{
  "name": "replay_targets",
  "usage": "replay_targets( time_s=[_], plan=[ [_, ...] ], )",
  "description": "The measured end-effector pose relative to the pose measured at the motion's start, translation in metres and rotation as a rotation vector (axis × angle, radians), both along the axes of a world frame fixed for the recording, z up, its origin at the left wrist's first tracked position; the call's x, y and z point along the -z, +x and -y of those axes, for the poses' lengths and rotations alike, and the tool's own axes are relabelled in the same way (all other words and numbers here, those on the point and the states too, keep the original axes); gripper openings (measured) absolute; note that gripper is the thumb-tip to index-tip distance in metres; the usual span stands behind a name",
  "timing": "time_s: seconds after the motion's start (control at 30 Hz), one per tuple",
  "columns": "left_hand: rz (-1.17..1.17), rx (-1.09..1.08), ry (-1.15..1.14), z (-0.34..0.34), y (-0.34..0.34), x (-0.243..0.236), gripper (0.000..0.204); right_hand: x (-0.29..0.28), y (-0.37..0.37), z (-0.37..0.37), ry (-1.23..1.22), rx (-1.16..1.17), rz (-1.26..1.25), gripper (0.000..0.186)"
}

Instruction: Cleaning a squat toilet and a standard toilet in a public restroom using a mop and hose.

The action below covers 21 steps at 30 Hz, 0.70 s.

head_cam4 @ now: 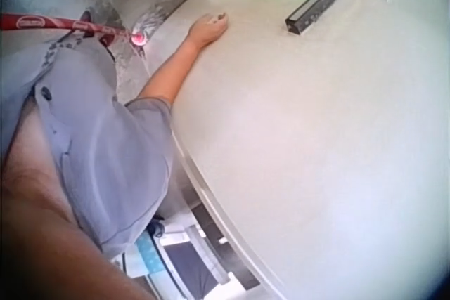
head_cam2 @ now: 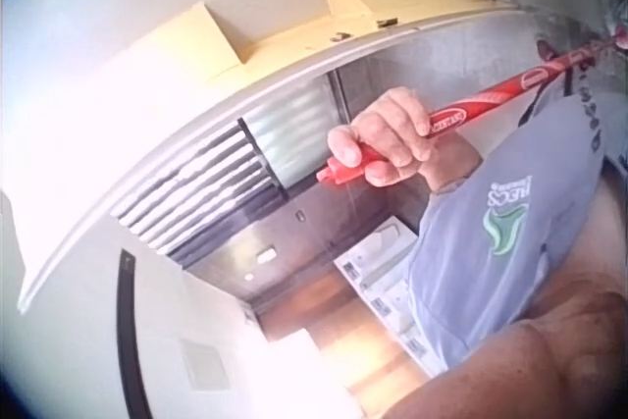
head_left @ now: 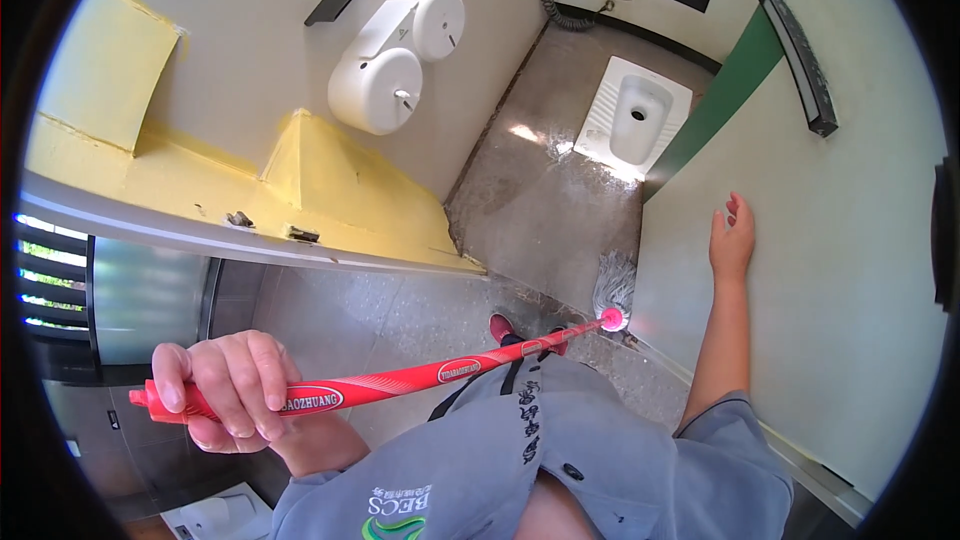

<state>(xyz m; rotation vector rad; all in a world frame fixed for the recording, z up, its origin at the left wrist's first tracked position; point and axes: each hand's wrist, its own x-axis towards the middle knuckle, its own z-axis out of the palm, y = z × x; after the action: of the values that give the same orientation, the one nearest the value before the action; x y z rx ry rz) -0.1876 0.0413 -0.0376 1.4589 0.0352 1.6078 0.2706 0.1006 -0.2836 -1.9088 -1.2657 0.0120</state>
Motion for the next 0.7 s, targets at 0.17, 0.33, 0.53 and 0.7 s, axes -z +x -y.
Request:
replay_targets(
  time_s=[0.17, 0.33, 0.53, 0.7],
  plan=[
    [0.055, -0.051, -0.011, -0.001, 0.01, -0.002, 0.016, 0.013, 0.026, 0.002, -0.021, 0.089, 0.017, 0.033],
    [0.056, -0.058, -0.053, -0.006, 0.013, -0.003, 0.014, 0.065, 0.036, 0.022, -0.229, 0.095, -0.079, 0.04],
    [0.052, -0.043, -0.057, -0.015, 0.018, -0.004, 0.015, 0.084, -0.092, 0.089, -0.612, -0.642, -0.239, 0.054],
    [-0.013, 0.054, -0.049, -0.014, 0.024, -0.012, 0.015, 0.066, -0.168, 0.112, -0.608, -0.995, -0.408, 0.053]
  ],
)
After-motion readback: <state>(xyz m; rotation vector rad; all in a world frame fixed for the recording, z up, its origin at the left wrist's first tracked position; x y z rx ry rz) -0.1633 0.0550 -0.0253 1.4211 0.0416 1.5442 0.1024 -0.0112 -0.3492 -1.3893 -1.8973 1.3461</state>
